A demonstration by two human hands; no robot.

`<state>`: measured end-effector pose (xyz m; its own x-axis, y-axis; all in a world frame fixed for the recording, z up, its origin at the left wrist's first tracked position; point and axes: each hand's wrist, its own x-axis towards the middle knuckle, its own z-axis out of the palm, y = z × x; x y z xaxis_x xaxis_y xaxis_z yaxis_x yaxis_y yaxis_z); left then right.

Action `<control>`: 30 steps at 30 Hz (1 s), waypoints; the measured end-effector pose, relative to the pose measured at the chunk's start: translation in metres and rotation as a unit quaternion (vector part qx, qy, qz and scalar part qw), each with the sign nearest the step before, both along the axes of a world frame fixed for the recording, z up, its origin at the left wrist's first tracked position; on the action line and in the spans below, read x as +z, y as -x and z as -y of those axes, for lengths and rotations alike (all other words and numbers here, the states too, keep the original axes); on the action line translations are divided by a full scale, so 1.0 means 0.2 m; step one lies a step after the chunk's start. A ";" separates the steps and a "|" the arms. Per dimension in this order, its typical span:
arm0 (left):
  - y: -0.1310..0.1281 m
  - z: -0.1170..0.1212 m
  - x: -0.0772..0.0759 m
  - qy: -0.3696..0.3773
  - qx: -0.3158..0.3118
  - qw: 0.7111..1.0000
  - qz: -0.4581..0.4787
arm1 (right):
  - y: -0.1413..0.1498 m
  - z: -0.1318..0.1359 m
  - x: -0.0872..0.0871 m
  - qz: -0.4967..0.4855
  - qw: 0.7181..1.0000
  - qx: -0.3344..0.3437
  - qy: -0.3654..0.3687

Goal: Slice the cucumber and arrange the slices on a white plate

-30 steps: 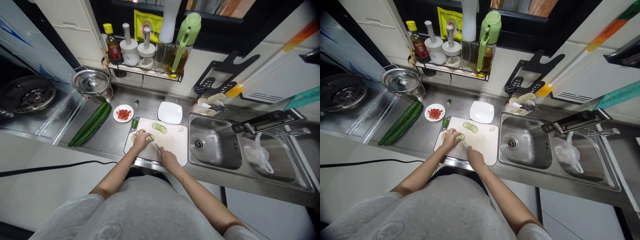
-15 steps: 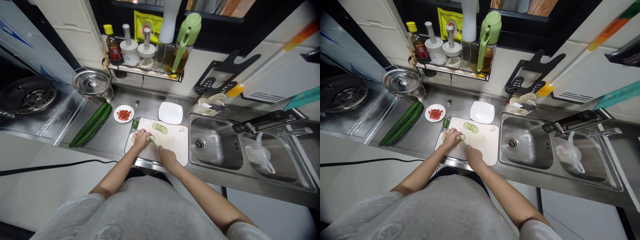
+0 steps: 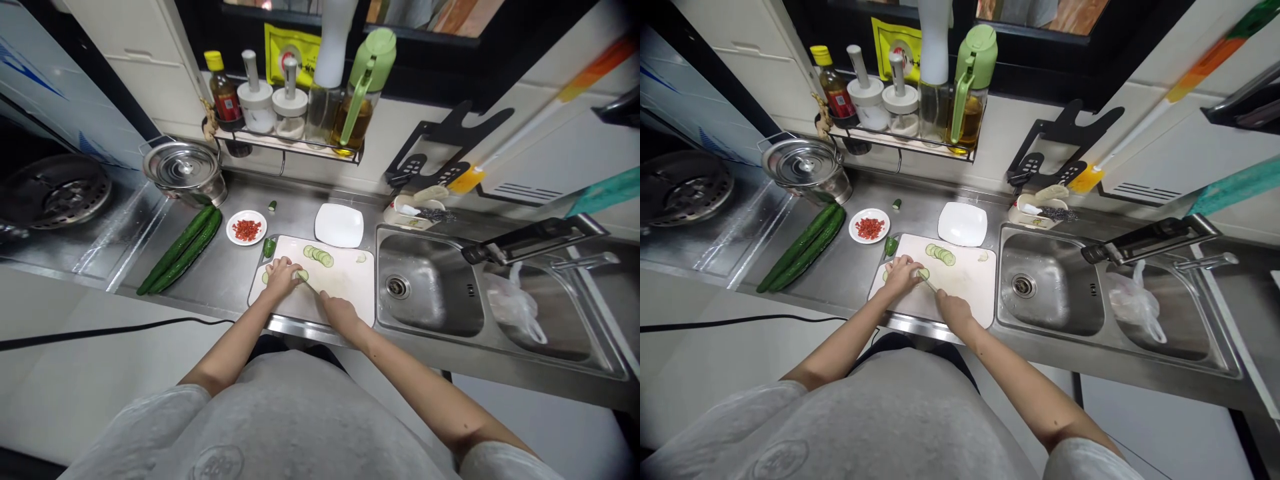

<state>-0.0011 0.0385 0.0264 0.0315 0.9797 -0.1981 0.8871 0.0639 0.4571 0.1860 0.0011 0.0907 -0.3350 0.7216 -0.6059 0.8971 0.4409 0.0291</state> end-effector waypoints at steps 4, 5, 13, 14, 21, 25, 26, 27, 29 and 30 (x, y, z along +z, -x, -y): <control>0.00 -0.01 0.01 0.009 -0.001 1.000 -0.001 | -0.03 -0.01 -0.01 -0.006 1.000 0.000 0.017; 0.00 -0.01 0.01 0.012 -0.001 1.000 -0.001 | -0.04 -0.01 -0.01 -0.009 1.000 0.001 0.018; 0.00 -0.03 0.03 0.034 -0.007 0.999 0.001 | -0.11 -0.01 0.00 -0.023 0.999 0.002 0.043; 0.00 -0.02 0.03 0.035 -0.005 0.999 0.004 | -0.12 0.00 -0.01 -0.023 0.999 -0.002 0.046; -0.02 0.00 0.01 0.033 0.023 0.999 0.011 | -0.10 -0.02 -0.01 -0.030 0.998 -0.008 0.048; -0.02 -0.01 0.01 0.032 0.019 0.999 0.013 | -0.05 -0.04 0.00 -0.038 0.998 -0.008 0.047; -0.02 -0.02 0.01 0.035 0.018 0.999 0.013 | -0.04 -0.05 0.00 -0.040 0.998 -0.008 0.047; -0.02 -0.02 0.01 0.038 0.018 0.999 0.012 | -0.04 -0.05 0.00 -0.042 0.998 -0.009 0.045; -0.02 -0.03 0.01 0.044 0.019 0.999 0.008 | -0.06 -0.05 -0.01 -0.044 0.998 -0.007 0.044; -0.02 -0.03 0.01 0.046 0.019 0.999 0.007 | -0.07 -0.04 -0.01 -0.044 0.998 -0.006 0.044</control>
<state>0.0023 0.0448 0.0289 -0.0019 0.9577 -0.2878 0.8772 0.1398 0.4594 0.1996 0.0099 0.0878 -0.3815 0.6709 -0.6359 0.8994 0.4281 -0.0880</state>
